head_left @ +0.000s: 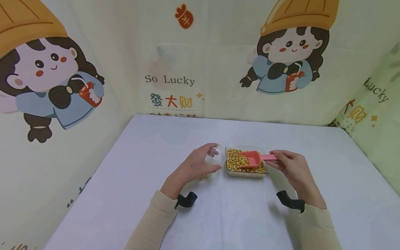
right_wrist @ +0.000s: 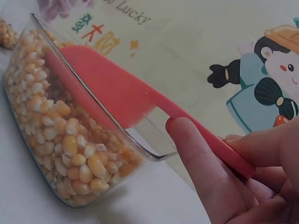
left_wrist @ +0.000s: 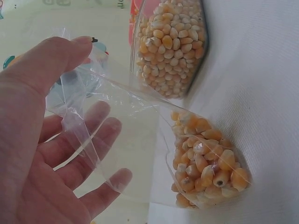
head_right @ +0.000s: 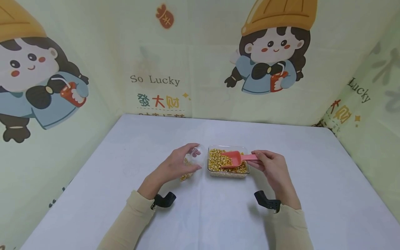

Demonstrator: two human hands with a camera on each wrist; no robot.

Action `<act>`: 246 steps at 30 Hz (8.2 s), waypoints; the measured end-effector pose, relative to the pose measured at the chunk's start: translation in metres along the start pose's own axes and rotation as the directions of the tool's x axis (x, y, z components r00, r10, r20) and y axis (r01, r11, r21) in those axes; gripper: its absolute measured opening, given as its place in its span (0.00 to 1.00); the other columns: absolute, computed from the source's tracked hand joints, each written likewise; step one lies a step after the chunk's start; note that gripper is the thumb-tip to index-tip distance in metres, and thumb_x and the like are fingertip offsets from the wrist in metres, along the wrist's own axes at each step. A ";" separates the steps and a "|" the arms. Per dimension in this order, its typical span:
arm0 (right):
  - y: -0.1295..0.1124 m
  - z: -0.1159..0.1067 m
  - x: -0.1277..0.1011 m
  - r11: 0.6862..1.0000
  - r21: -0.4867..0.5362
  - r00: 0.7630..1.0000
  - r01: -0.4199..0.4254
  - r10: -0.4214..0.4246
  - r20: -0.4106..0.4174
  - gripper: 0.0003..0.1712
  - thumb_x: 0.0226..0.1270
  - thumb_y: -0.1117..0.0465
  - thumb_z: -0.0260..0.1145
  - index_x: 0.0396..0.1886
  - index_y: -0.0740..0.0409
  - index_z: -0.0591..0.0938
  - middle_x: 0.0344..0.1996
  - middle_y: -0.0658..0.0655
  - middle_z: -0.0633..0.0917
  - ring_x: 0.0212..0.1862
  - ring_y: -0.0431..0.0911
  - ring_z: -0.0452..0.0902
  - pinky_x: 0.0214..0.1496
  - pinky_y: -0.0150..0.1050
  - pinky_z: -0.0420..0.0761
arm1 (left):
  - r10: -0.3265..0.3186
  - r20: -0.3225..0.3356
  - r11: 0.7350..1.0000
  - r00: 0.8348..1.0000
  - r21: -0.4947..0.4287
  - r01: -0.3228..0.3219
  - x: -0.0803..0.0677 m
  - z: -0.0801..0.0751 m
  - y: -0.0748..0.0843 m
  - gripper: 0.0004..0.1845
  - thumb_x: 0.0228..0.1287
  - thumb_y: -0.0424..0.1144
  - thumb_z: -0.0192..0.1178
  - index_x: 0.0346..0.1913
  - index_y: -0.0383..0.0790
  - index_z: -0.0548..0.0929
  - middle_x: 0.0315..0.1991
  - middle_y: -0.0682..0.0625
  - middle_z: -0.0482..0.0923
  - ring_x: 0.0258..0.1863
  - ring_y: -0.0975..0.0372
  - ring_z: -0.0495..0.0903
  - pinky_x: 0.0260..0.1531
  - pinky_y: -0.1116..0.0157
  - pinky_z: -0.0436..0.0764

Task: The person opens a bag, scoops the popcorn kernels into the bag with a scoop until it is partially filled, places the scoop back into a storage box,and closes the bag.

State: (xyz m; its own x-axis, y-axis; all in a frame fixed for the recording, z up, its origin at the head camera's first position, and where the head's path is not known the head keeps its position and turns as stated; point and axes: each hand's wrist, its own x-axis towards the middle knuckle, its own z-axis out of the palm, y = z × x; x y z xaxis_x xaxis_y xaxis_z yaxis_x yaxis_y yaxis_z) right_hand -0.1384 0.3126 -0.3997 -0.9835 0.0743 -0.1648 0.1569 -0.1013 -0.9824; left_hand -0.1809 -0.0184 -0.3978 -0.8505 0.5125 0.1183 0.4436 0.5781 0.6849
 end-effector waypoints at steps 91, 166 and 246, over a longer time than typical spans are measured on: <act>-0.033 0.067 -0.026 0.945 -0.214 0.967 0.245 -0.254 -0.012 0.24 0.72 0.53 0.63 0.52 0.71 0.79 0.38 0.50 0.87 0.37 0.42 0.89 0.44 0.33 0.84 | 0.016 0.029 0.998 0.999 0.053 -0.018 0.000 0.009 0.010 0.40 0.59 0.52 0.70 0.72 0.46 0.66 0.61 0.51 0.75 0.59 0.60 0.74 0.61 0.56 0.76; -0.051 0.031 -0.041 0.784 -0.565 0.904 0.258 -0.402 -0.145 0.22 0.73 0.51 0.61 0.54 0.64 0.82 0.36 0.43 0.87 0.34 0.36 0.89 0.44 0.21 0.80 | 0.087 0.027 0.995 0.996 0.048 -0.088 0.003 0.010 0.006 0.39 0.59 0.49 0.70 0.71 0.43 0.66 0.56 0.51 0.81 0.55 0.61 0.78 0.56 0.58 0.78; -0.021 0.017 -0.012 0.759 -0.651 0.980 0.023 -0.145 -0.135 0.26 0.78 0.53 0.54 0.60 0.70 0.76 0.51 0.73 0.83 0.34 0.41 0.89 0.39 0.26 0.83 | 0.052 0.053 0.997 0.997 0.047 -0.055 0.004 0.012 0.006 0.40 0.60 0.49 0.70 0.72 0.45 0.64 0.57 0.52 0.80 0.56 0.60 0.77 0.58 0.58 0.78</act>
State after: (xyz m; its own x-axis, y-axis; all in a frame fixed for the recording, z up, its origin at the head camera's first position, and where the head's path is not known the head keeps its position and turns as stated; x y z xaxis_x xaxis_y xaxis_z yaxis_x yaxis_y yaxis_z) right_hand -0.1318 0.2975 -0.3754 -0.9747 0.2212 -0.0311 0.1551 0.5702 -0.8067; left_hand -0.1779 -0.0055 -0.4018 -0.8099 0.5752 0.1155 0.5024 0.5784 0.6427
